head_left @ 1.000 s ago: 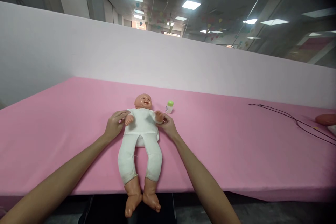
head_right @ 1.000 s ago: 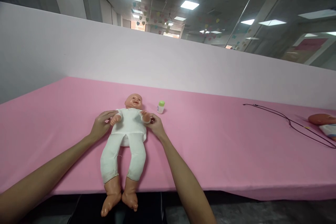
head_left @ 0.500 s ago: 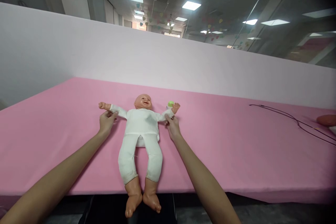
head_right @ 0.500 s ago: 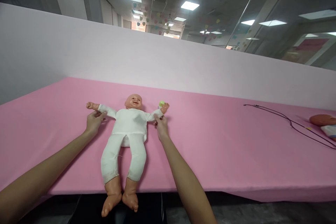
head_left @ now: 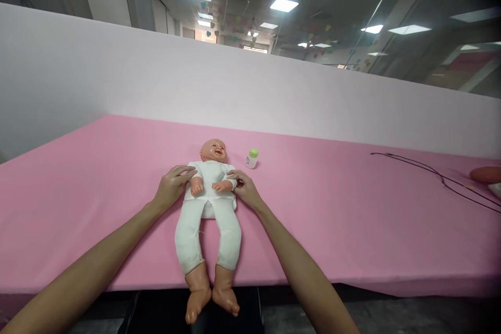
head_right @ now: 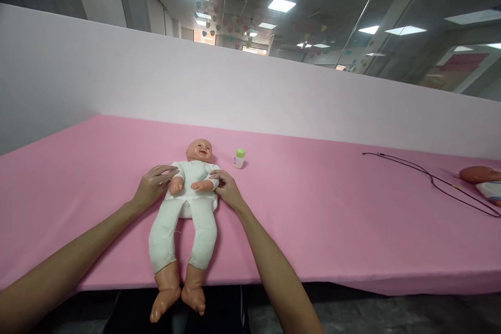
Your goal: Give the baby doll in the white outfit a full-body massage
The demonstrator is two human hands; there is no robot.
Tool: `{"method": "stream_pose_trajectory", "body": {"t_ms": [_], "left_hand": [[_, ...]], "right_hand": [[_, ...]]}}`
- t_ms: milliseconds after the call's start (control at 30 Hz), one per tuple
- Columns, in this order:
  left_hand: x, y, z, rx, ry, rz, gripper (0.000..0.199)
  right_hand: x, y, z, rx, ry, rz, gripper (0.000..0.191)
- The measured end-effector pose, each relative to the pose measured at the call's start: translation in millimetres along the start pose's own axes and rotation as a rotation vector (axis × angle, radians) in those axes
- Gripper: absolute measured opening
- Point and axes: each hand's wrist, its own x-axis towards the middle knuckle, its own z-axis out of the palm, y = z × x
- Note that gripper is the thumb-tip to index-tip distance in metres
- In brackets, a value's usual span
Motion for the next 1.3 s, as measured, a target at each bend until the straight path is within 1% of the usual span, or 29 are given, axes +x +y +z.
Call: {"method": "stream_pose_trajectory", "body": {"t_ms": [33, 67, 133, 167, 233, 333, 400, 467, 533, 567, 600, 667, 733, 767, 800, 833, 867, 900, 933, 1000, 1100, 1167, 1233, 1267, 1300], "left_hand": [[0, -1, 0.0, 0.003, -0.005, 0.007, 0.036], [0, -1, 0.0, -0.009, -0.006, -0.013, 0.035], [0, -1, 0.1, -0.065, 0.019, -0.126, 0.032], [1, -2, 0.1, -0.105, 0.051, -0.207, 0.032], [3, -5, -0.5, -0.18, 0.16, -0.366, 0.038], [5, -16, -3.8, -0.274, 0.332, -0.543, 0.043], [6, -26, -6.8, -0.367, 0.382, -0.656, 0.046], [6, -32, -9.0, -0.425, 0.37, -0.716, 0.047], [5, -32, -9.1, -0.36, 0.336, -0.68, 0.04], [4, -29, -8.2, -0.302, 0.315, -0.634, 0.035], [4, -26, -6.7, -0.246, 0.288, -0.573, 0.029], [2, -17, -2.5, -0.156, 0.199, -0.405, 0.021], [0, -10, 2.2, -0.096, 0.077, -0.176, 0.024], [-1, -7, 4.2, -0.068, 0.026, -0.07, 0.028], [-1, -5, 5.8, -0.043, -0.009, 0.006, 0.031], [-1, -4, 6.9, -0.025, -0.026, 0.047, 0.033], [-1, -3, 7.4, -0.016, -0.027, 0.054, 0.034], [-1, -2, 7.3, -0.016, -0.017, 0.028, 0.033], [0, -2, 6.8, -0.03, 0.003, -0.026, 0.032], [1, -4, 4.5, -0.096, 0.082, -0.202, 0.03], [4, -12, -0.8, -0.246, 0.291, -0.522, 0.028], [6, -21, -4.6, -0.374, 0.402, -0.694, 0.032], [6, -28, -7.4, -0.485, 0.433, -0.793, 0.037], [6, -30, -8.2, -0.503, 0.422, -0.797, 0.039], [6, -31, -8.5, -0.486, 0.403, -0.766, 0.039]], "right_hand": [[0, 0, 0, 0.015, 0.008, 0.01, 0.024], [0, 0, 0, 0.042, 0.026, 0.026, 0.025], [2, -1, 0, 0.105, 0.088, 0.059, 0.029], [3, 0, -1, 0.137, 0.137, 0.08, 0.033], [5, 2, -5, 0.197, 0.263, 0.131, 0.038], [8, 11, -16, 0.289, 0.452, 0.228, 0.04], [9, 16, -23, 0.331, 0.542, 0.289, 0.042], [9, 18, -27, 0.324, 0.584, 0.323, 0.043], [9, 15, -27, 0.261, 0.555, 0.293, 0.04], [8, 12, -25, 0.216, 0.504, 0.255, 0.039], [8, 8, -22, 0.172, 0.431, 0.208, 0.037], [5, 1, -14, 0.093, 0.234, 0.102, 0.032], [2, -5, -7, 0.029, 0.062, 0.017, 0.022], [1, -6, -4, 0.005, 0.011, -0.008, 0.018], [0, -7, -2, -0.01, -0.015, -0.016, 0.017], [-1, -7, -1, -0.012, -0.022, -0.008, 0.018], [-1, -7, 0, 0.001, -0.014, 0.011, 0.018], [0, -6, -1, 0.027, 0.003, 0.034, 0.02], [1, -5, -2, 0.061, 0.033, 0.056, 0.022], [4, -1, -5, 0.145, 0.153, 0.098, 0.028], [8, 9, -13, 0.268, 0.4, 0.191, 0.037], [10, 16, -20, 0.346, 0.524, 0.272, 0.04], [11, 22, -26, 0.396, 0.579, 0.318, 0.042], [11, 23, -28, 0.398, 0.585, 0.321, 0.042], [11, 22, -28, 0.379, 0.577, 0.312, 0.042]]}}
